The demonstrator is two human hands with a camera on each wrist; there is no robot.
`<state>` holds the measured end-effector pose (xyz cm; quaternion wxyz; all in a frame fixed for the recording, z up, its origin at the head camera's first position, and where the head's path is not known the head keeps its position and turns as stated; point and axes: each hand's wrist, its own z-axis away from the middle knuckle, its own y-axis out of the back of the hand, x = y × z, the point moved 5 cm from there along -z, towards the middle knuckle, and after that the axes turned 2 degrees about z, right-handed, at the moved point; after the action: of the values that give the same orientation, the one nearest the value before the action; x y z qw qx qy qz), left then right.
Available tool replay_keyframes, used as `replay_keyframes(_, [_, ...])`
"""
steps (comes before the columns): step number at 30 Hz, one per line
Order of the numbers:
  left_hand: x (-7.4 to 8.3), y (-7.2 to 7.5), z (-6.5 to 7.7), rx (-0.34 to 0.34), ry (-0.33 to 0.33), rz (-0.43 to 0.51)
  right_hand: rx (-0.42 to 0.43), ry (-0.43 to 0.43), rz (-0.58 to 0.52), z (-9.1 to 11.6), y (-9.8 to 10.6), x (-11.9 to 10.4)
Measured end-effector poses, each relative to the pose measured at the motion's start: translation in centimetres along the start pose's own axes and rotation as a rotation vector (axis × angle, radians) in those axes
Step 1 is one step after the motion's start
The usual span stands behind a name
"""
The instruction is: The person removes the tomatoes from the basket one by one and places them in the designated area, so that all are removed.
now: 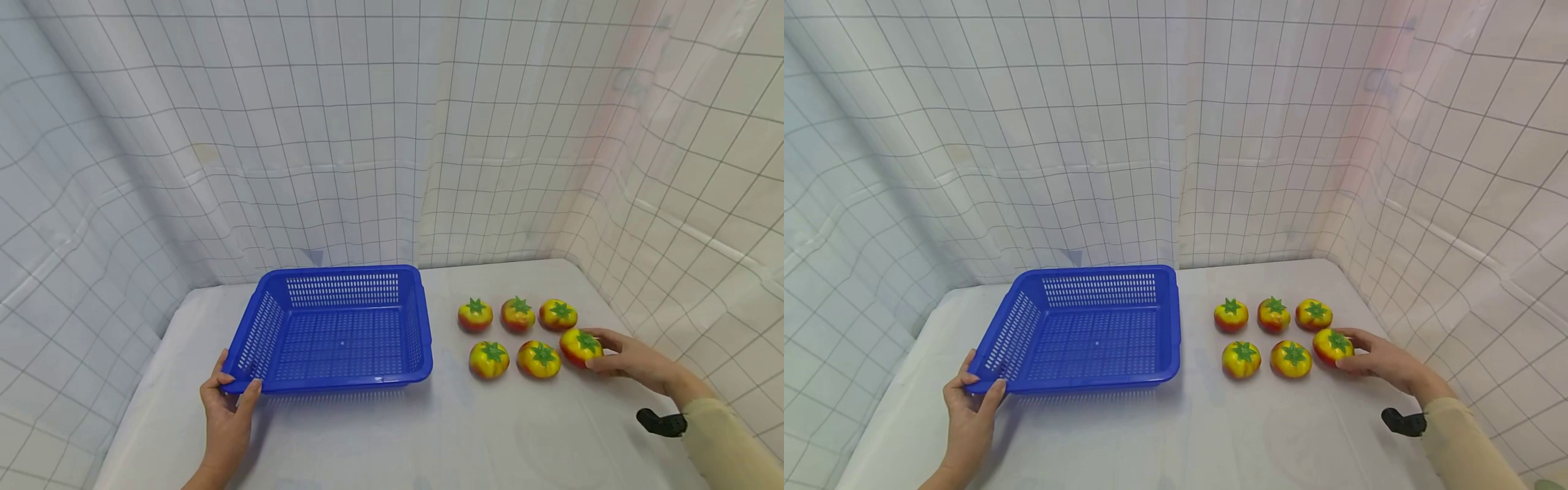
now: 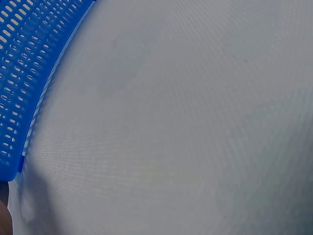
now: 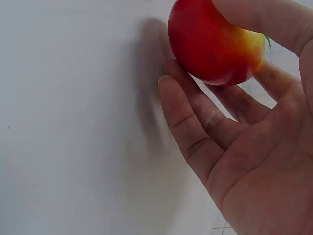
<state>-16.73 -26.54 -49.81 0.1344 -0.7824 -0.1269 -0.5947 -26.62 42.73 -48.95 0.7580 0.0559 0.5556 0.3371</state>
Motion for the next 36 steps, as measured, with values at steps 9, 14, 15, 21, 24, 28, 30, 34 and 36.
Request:
replay_keyframes(9, [0.2, 0.0, 0.1, 0.007, 0.009, -0.036, -0.007, -0.011, -0.004, -0.2, -0.1, 0.7])
replay_keyframes(14, [0.2, -0.1, 0.1, 0.009, 0.005, -0.032, -0.013, -0.02, -0.022, -0.2, -0.1, 0.9])
replay_keyframes(15, [0.2, 0.0, 0.1, 0.008, 0.003, -0.032, -0.016, -0.018, -0.022, -0.2, -0.1, 0.9])
replay_keyframes(21, [0.1, 0.0, 0.0, 0.005, -0.002, -0.03, -0.026, -0.016, -0.034, -0.1, -0.2, 1.1])
replay_keyframes(24, [0.0, 0.0, 0.0, 0.003, 0.004, -0.029, -0.028, -0.014, -0.032, 0.0, -0.2, 1.2])
replay_keyframes(28, [-0.1, 0.0, -0.1, 0.002, 0.003, -0.009, -0.029, -0.027, -0.033, 0.0, -0.1, 1.4])
replay_keyframes(30, [-0.1, 0.0, -0.1, 0.001, -0.002, -0.006, -0.032, -0.021, -0.035, 0.0, -0.2, 1.5])
replay_keyframes(34, [0.0, 0.0, 0.0, -0.001, -0.004, -0.016, -0.025, -0.011, -0.045, -0.1, -0.2, 1.6])
replay_keyframes(36, [0.1, 0.0, 0.0, 0.002, -0.002, -0.016, -0.021, -0.005, -0.053, -0.1, -0.2, 1.6])
